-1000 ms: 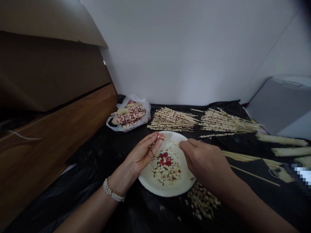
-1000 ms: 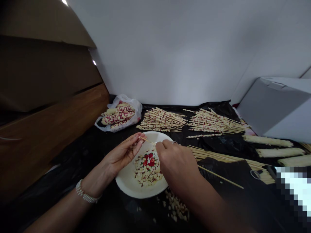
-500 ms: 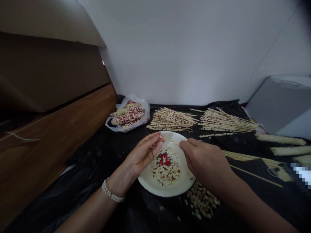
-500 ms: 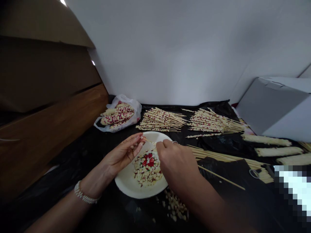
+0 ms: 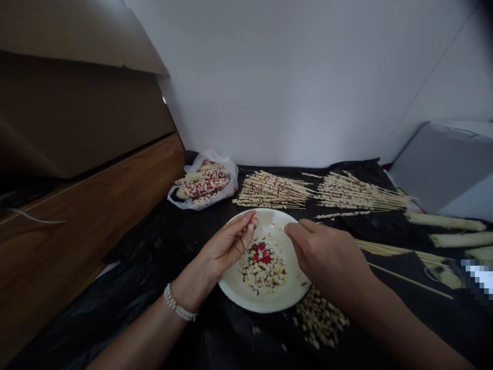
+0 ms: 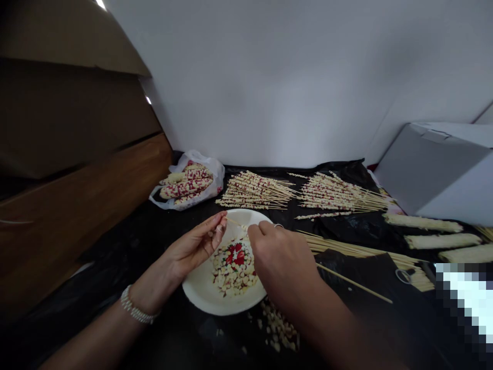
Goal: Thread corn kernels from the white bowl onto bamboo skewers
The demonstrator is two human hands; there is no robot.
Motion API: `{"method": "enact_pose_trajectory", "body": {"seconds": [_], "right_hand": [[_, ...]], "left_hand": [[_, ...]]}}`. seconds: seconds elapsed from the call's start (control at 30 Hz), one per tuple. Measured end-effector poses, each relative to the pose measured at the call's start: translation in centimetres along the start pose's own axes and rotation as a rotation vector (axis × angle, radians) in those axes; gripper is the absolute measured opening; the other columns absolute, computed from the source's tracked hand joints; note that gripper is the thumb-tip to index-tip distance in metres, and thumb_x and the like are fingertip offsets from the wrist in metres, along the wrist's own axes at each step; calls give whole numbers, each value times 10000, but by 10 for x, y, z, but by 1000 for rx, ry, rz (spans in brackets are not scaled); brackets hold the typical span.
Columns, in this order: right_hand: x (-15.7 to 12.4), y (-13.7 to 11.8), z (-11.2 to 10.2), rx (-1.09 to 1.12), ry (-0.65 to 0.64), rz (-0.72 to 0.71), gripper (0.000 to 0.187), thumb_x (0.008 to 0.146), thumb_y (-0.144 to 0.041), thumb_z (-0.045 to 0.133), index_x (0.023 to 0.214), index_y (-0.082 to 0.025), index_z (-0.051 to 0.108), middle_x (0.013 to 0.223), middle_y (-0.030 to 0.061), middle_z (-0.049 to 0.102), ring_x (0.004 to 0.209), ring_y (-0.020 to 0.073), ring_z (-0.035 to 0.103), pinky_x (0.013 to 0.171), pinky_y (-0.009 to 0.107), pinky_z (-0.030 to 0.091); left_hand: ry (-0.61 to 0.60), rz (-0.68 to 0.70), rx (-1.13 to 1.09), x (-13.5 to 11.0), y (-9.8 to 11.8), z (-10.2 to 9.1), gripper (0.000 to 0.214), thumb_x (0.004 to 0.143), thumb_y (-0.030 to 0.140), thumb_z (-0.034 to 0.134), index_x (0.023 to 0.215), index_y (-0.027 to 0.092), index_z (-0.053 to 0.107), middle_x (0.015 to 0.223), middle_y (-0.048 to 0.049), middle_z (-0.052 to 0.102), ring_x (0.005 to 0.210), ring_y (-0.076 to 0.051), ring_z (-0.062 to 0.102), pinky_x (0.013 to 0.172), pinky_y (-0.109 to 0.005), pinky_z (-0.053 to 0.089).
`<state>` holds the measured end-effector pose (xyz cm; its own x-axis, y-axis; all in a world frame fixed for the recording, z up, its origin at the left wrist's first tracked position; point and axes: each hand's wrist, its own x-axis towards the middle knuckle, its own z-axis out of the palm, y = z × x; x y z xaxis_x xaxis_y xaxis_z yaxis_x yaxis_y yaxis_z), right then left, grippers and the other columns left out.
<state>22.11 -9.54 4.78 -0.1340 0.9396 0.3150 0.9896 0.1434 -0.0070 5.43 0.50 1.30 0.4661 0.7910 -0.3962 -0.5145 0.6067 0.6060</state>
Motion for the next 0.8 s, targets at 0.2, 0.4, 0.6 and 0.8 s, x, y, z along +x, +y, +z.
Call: {"method": "enact_pose_trajectory", "body": {"seconds": [0.2,0.4,0.6,0.8], "right_hand": [[-1,0,-1,18,35,-14,132,806,-116,497,782,-190,604,677,5,561,534,137,477,495,279,189],[-1,-1,1,11,107,-40,158,820,-121,471,762,-185,603,652,4,550,511,133,468,484,274,187],[-2,0,4,5,159,-54,161,809,-117,466,740,-184,596,628,1,541,485,129,448,472,267,172],[-2,1,4,1,145,-46,154,818,-128,469,747,-185,593,639,1,545,495,135,459,476,273,176]], "left_hand": [[6,-94,-130,-1,2,2,134,870,64,529,914,90,653,760,-56,672,649,-86,659,603,-150,555],[-16,-70,-130,1,-1,-1,140,865,51,529,920,90,652,770,-64,676,641,-88,664,616,-156,563],[-68,-38,-97,1,-2,-3,122,852,48,555,914,89,652,779,-62,675,648,-80,663,641,-150,561],[-42,-49,-108,0,-1,0,98,860,75,554,879,77,650,765,-69,670,647,-89,661,599,-144,557]]}}
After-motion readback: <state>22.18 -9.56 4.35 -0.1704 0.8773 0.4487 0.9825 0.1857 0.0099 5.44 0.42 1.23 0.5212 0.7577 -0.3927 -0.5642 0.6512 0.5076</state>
